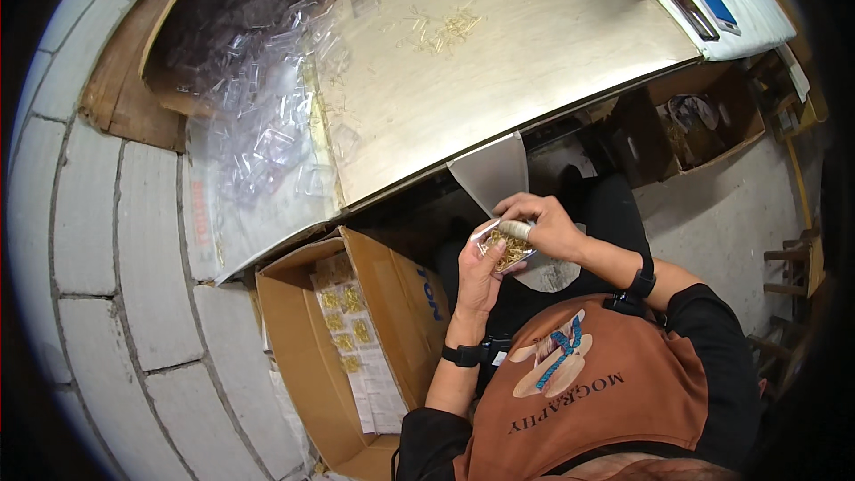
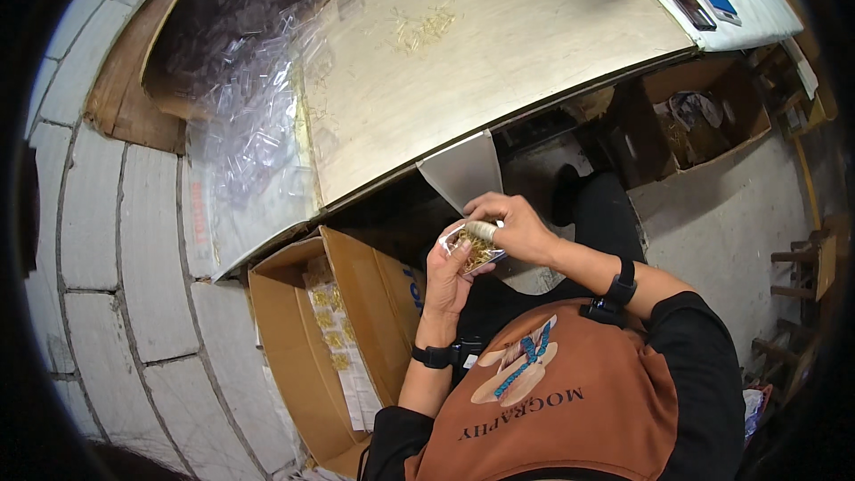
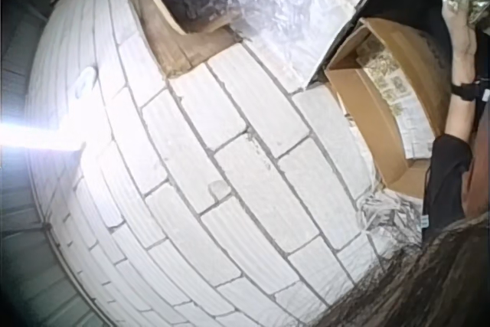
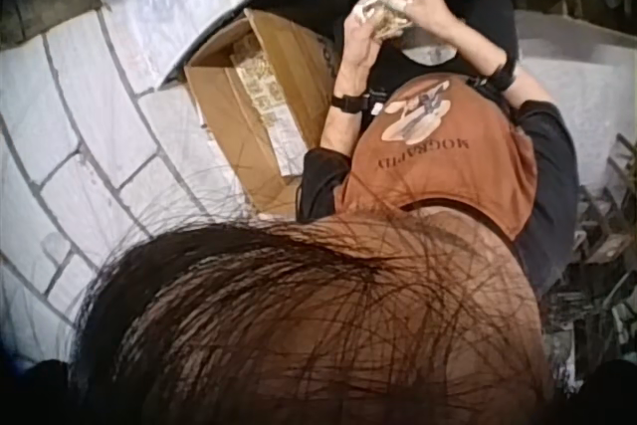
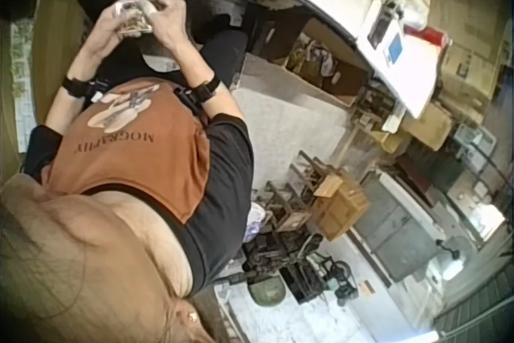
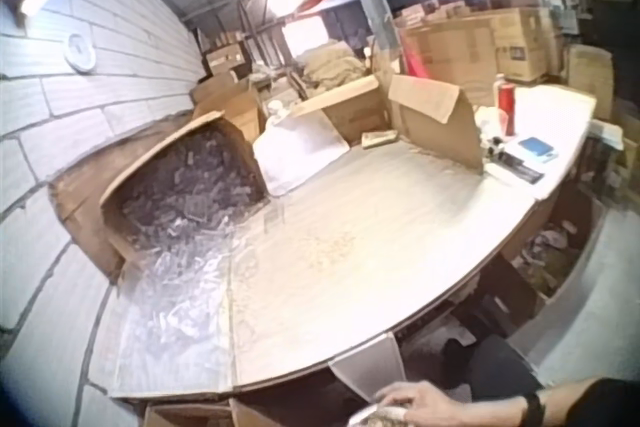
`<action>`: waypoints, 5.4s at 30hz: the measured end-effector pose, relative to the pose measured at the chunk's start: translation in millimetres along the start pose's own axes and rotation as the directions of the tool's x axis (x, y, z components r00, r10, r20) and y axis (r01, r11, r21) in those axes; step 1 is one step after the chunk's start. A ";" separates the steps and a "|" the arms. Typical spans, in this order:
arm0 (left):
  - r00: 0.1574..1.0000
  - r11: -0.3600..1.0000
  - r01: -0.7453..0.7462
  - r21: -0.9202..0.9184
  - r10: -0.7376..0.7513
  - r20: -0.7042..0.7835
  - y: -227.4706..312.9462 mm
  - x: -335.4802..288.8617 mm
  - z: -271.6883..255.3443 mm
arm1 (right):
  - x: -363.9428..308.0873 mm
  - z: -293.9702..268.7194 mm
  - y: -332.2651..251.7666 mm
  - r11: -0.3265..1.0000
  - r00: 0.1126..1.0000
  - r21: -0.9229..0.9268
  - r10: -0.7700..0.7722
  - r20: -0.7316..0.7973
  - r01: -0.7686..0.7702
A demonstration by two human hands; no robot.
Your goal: Packing small metal loops into individual plastic bags at a workstation.
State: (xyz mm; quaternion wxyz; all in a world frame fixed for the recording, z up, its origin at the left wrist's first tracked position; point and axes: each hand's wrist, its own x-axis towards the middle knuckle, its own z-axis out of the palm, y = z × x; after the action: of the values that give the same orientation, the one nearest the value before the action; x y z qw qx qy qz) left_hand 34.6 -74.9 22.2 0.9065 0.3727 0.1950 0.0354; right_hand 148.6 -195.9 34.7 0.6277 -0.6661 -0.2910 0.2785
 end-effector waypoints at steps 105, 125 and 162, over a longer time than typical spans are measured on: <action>0.831 0.894 -0.448 -0.009 0.413 -0.372 145.3 -121.4 -79.9 | 59.9 171.1 -117.1 0.327 0.382 -0.267 -0.366 0.849 0.907; 0.896 0.907 -0.413 -0.082 0.388 -0.216 131.2 -133.8 -98.9 | 49.7 173.1 -105.0 0.269 0.366 -0.274 -0.405 0.838 0.924; 0.896 0.796 -0.441 -0.414 0.366 -0.251 137.6 -147.1 -91.5 | 104.7 250.1 -121.2 0.462 0.435 -0.196 -0.495 0.752 0.865</action>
State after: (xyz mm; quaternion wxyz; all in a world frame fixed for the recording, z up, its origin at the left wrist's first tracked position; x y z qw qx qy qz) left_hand -124.5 53.9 106.1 0.9214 0.1760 0.1679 0.3031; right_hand 30.5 55.1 140.9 0.3307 -0.5010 -0.7960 0.0777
